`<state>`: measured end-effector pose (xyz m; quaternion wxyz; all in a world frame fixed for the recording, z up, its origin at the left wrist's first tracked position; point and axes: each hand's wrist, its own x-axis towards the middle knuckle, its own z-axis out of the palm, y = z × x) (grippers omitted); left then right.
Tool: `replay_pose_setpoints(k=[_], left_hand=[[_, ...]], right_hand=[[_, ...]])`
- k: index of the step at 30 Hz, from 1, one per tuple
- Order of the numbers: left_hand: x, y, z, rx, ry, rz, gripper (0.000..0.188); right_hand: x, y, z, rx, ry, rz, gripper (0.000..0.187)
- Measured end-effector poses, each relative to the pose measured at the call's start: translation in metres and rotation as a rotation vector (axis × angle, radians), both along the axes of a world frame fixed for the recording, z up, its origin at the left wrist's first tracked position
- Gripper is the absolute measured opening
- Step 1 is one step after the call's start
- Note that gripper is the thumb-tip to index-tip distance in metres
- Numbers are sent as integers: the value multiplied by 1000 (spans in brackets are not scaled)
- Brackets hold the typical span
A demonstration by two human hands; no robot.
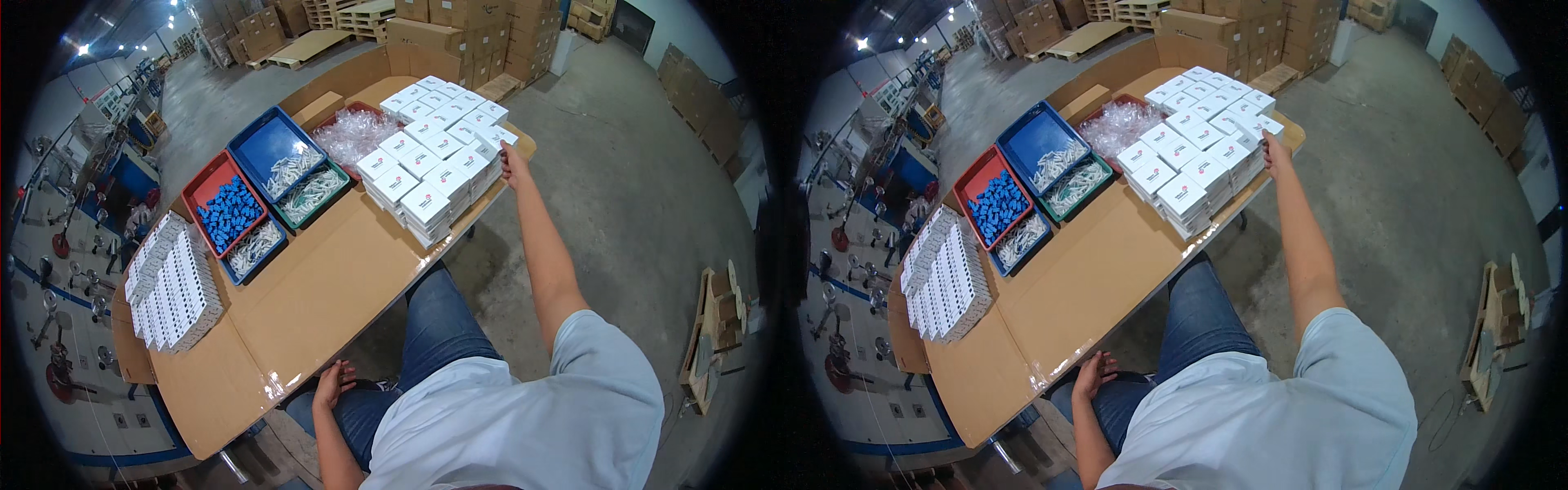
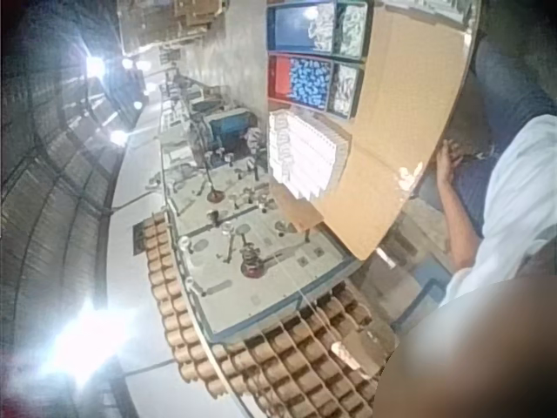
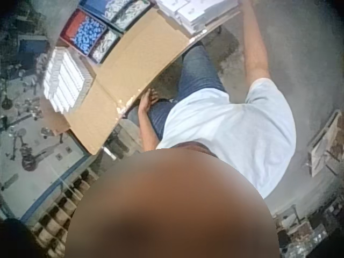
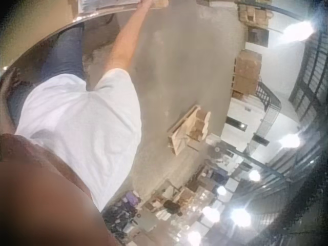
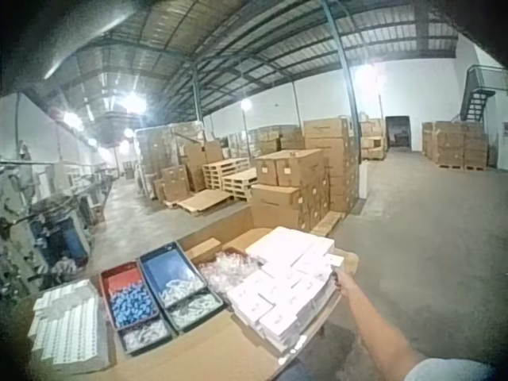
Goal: Assemble and pack small blue electronic components into white boxes with instruction sheets.
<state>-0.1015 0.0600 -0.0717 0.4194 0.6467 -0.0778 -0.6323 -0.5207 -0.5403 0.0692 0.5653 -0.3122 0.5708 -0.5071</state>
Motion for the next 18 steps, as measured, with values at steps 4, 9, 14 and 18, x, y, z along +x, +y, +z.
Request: replay_pose_setpoints(k=[4, 9, 14, 18], left_hand=[[-3, -8, 7, -24, -8, -52, 51], [-11, -12, 22, -42, -39, -170, 51], [-49, -23, 73, -251, -5, -208, 47], [-98, -52, 125, -534, 35, 13, 49]], right_hand=[[-16, 11, 25, -88, -167, 67, 38], [-4, 77, 65, -191, -216, 136, 36], [48, 181, 78, -95, -450, 271, 33], [114, 285, 80, 108, -628, 424, 36]])
